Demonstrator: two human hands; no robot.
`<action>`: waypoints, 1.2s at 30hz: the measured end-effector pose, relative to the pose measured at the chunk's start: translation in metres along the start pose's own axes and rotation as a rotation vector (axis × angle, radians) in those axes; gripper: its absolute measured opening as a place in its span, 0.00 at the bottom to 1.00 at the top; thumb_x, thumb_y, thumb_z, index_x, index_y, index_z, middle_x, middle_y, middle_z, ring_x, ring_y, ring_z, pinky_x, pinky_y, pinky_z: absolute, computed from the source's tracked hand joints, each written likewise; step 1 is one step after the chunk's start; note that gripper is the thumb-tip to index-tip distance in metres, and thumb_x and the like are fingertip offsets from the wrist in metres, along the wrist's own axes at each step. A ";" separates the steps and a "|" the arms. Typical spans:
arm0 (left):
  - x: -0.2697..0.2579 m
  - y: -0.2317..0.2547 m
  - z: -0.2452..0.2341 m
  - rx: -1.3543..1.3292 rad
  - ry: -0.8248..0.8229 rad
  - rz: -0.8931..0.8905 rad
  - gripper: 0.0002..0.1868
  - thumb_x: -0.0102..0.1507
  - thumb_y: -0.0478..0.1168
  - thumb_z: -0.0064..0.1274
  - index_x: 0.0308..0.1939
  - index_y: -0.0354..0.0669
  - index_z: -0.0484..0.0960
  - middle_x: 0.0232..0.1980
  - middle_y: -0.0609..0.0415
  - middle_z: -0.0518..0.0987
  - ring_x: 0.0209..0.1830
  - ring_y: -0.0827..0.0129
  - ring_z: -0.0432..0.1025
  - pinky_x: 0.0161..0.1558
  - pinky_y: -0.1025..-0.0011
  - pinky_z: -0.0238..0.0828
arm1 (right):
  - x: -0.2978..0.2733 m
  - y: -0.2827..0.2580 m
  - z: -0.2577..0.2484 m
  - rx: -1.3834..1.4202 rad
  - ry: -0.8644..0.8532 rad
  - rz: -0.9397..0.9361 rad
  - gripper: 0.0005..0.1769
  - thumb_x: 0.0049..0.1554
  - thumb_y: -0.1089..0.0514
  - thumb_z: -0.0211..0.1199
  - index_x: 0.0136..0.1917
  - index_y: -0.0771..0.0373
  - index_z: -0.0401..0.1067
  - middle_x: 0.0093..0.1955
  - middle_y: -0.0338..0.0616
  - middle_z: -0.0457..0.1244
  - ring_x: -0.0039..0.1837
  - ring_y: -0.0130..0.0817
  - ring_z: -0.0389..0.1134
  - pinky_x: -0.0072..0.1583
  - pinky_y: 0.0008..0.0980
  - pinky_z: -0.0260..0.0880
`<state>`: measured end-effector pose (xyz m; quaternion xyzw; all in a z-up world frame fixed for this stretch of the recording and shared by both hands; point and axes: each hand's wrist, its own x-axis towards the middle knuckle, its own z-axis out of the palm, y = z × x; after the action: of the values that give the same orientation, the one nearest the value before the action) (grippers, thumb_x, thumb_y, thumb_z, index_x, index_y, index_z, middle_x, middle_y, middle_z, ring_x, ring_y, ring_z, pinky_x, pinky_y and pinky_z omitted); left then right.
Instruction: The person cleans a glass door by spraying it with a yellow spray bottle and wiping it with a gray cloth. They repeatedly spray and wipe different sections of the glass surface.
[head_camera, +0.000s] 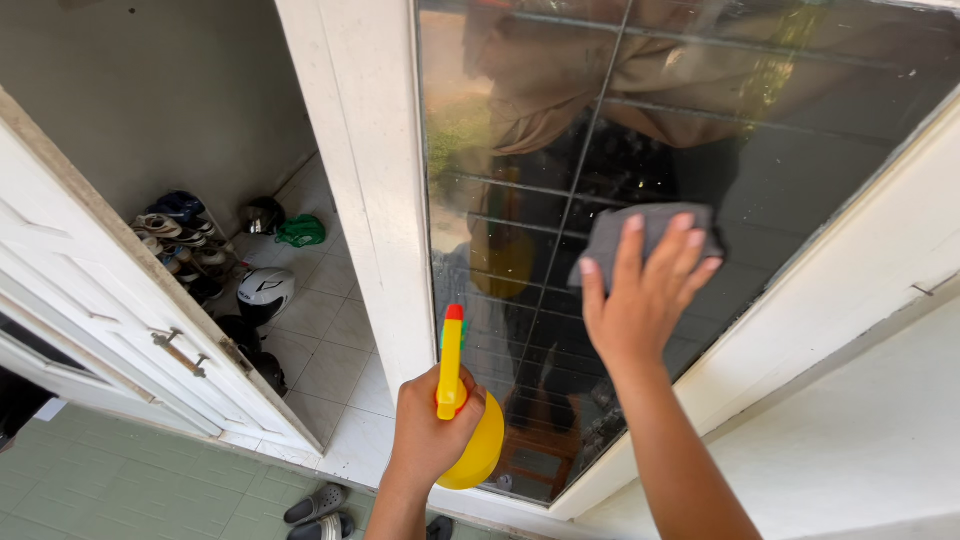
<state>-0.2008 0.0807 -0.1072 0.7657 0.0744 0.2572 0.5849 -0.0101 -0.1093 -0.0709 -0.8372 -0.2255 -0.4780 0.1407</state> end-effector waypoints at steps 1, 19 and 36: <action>0.000 0.000 -0.001 -0.002 -0.008 0.018 0.06 0.54 0.35 0.60 0.28 0.37 0.78 0.25 0.50 0.82 0.24 0.67 0.78 0.32 0.71 0.75 | 0.004 0.002 -0.005 0.008 0.053 0.018 0.39 0.73 0.38 0.51 0.86 0.63 0.48 0.85 0.74 0.30 0.86 0.69 0.25 0.78 0.76 0.21; -0.010 -0.010 -0.018 0.036 0.071 -0.013 0.07 0.55 0.37 0.61 0.29 0.38 0.78 0.25 0.51 0.82 0.23 0.66 0.77 0.31 0.70 0.74 | 0.008 -0.042 0.010 0.088 0.048 -0.049 0.39 0.71 0.42 0.58 0.86 0.61 0.51 0.85 0.74 0.33 0.86 0.68 0.28 0.78 0.73 0.21; -0.007 -0.013 -0.022 0.025 0.090 -0.029 0.07 0.56 0.37 0.60 0.30 0.38 0.78 0.26 0.51 0.83 0.23 0.68 0.79 0.30 0.72 0.75 | 0.019 -0.084 0.023 0.061 -0.023 -0.223 0.36 0.68 0.45 0.60 0.85 0.50 0.55 0.86 0.63 0.40 0.86 0.57 0.37 0.79 0.66 0.23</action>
<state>-0.2152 0.1005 -0.1171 0.7595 0.1147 0.2819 0.5749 -0.0279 -0.0222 -0.0649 -0.8075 -0.3334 -0.4742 0.1094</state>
